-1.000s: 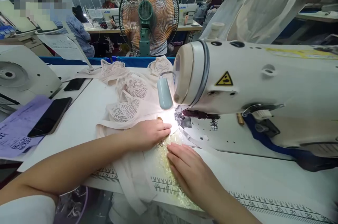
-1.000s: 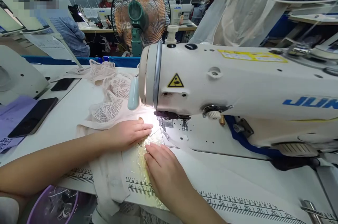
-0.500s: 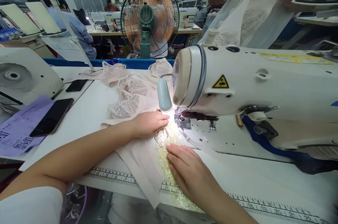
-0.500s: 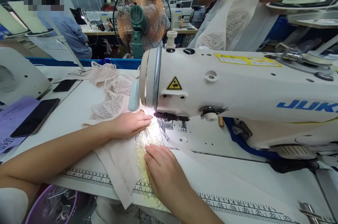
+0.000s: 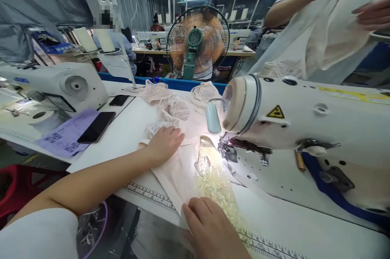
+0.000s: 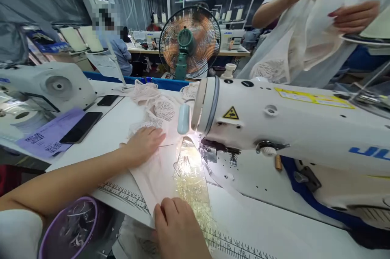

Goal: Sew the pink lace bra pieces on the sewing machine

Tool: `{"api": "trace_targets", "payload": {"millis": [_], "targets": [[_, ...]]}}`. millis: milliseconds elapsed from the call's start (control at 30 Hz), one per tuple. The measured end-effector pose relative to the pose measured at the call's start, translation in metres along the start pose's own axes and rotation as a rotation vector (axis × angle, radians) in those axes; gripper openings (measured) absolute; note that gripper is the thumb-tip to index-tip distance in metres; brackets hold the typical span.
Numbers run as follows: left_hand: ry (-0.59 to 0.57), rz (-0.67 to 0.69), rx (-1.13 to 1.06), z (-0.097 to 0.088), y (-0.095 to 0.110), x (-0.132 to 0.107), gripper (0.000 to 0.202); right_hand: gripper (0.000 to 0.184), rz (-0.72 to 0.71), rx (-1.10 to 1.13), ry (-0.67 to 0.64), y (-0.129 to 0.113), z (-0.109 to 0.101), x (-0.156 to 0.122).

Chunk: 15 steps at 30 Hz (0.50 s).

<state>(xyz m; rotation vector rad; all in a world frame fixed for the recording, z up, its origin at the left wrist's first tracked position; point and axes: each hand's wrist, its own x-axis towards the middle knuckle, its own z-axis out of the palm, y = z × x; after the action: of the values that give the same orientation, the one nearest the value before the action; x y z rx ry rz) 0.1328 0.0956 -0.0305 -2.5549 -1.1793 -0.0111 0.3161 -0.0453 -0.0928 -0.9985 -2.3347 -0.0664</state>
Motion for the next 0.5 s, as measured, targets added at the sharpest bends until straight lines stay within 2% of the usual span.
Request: {"api": "trace_targets", "payload": {"millis": [67, 100, 167, 233, 300, 400, 433, 500], "targets": [[-0.076, -0.134, 0.007, -0.006, -0.013, -0.022, 0.039, 0.012, -0.016, 0.103, 0.064, 0.004, -0.001, -0.002], [-0.134, -0.181, -0.013, -0.011, -0.019, -0.03, 0.038, 0.009, -0.015, 0.145, 0.089, 0.006, -0.005, -0.001], [-0.213, -0.251, -0.119, -0.028, -0.03, -0.041, 0.036, 0.017, -0.018, 0.19, 0.079, 0.01, -0.022, 0.003], [-0.231, -0.321, -0.341, -0.052, -0.039, -0.044, 0.036, 0.024, 0.017, 0.235, 0.041, 0.015, -0.048, 0.006], [-0.277, -0.351, -0.641, -0.075, -0.047, -0.042, 0.036, 0.025, 0.151, 0.349, 0.024, 0.023, -0.074, 0.007], [-0.478, -0.294, -0.991, -0.09, -0.058, -0.032, 0.031, 0.025, 0.446, 0.488, 0.01, 0.041, -0.098, 0.007], [-0.542, -0.272, -1.013, -0.089, -0.062, -0.028, 0.029, 0.027, 0.515, 0.497, -0.019, 0.048, -0.1, 0.007], [-0.607, -0.258, -0.842, -0.079, -0.068, -0.018, 0.022, 0.028, 0.579, 0.439, -0.074, 0.061, -0.092, 0.01]]}}
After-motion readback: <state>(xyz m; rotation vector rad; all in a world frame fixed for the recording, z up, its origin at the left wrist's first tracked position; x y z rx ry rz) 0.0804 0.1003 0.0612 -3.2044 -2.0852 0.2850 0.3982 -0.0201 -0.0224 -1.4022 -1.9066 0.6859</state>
